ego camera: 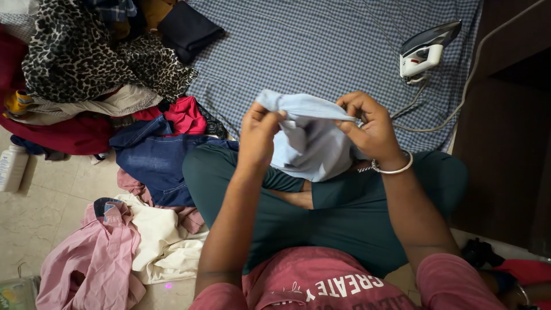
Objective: The person irons a light blue shirt laid on a checkered cloth on the floor. They use an electric iron to smooth the front, sleeves, and collar, periodically lifting and repositioning the shirt to access different areas.
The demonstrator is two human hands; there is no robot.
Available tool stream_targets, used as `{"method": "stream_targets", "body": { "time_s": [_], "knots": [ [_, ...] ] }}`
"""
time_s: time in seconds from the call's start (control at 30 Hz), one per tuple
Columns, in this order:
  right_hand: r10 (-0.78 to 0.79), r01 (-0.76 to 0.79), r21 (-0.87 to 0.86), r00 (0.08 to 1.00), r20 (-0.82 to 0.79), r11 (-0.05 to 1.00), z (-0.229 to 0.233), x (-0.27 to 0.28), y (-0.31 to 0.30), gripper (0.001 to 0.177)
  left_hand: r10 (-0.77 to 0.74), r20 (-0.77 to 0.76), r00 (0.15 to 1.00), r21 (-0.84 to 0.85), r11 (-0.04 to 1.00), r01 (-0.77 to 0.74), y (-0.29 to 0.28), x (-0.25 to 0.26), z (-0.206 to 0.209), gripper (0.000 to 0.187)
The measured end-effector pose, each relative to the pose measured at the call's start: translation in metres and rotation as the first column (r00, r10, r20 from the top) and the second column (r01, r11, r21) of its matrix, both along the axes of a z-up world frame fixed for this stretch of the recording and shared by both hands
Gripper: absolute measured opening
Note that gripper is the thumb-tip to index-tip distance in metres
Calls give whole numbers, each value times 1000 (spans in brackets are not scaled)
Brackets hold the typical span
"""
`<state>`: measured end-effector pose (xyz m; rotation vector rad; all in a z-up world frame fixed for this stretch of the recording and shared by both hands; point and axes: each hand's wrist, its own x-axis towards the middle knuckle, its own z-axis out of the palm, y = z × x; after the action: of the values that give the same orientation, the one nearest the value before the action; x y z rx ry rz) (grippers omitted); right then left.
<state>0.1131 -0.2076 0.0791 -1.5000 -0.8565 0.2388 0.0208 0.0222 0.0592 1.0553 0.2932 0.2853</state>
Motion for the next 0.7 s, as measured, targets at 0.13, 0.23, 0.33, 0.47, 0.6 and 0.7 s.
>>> {"method": "stream_targets", "body": {
  "time_s": [0.13,0.23,0.33,0.47,0.6,0.7],
  "knots": [
    [-31,19,-321,999,-33,947,15,-1,11,25,23,121,992,-65,998,-15,8,-2,39,16],
    [-51,-86,-615,978,-201,784,25,-4,17,43,-15,167,986,173,985,-14,10,-7,71,14],
    [187,-158,-779,981,-54,607,25,3,19,37,-36,192,981,302,953,-25,14,-11,97,13],
    [199,-151,-863,978,-60,482,19,7,14,28,42,255,966,339,932,-130,25,-15,122,14],
    [76,-30,-685,996,37,728,13,29,-21,22,216,377,900,323,881,-347,53,-24,138,15],
    [-11,32,-311,997,71,950,0,42,-56,25,279,499,821,328,816,-476,73,-34,142,16]
  ]
}}
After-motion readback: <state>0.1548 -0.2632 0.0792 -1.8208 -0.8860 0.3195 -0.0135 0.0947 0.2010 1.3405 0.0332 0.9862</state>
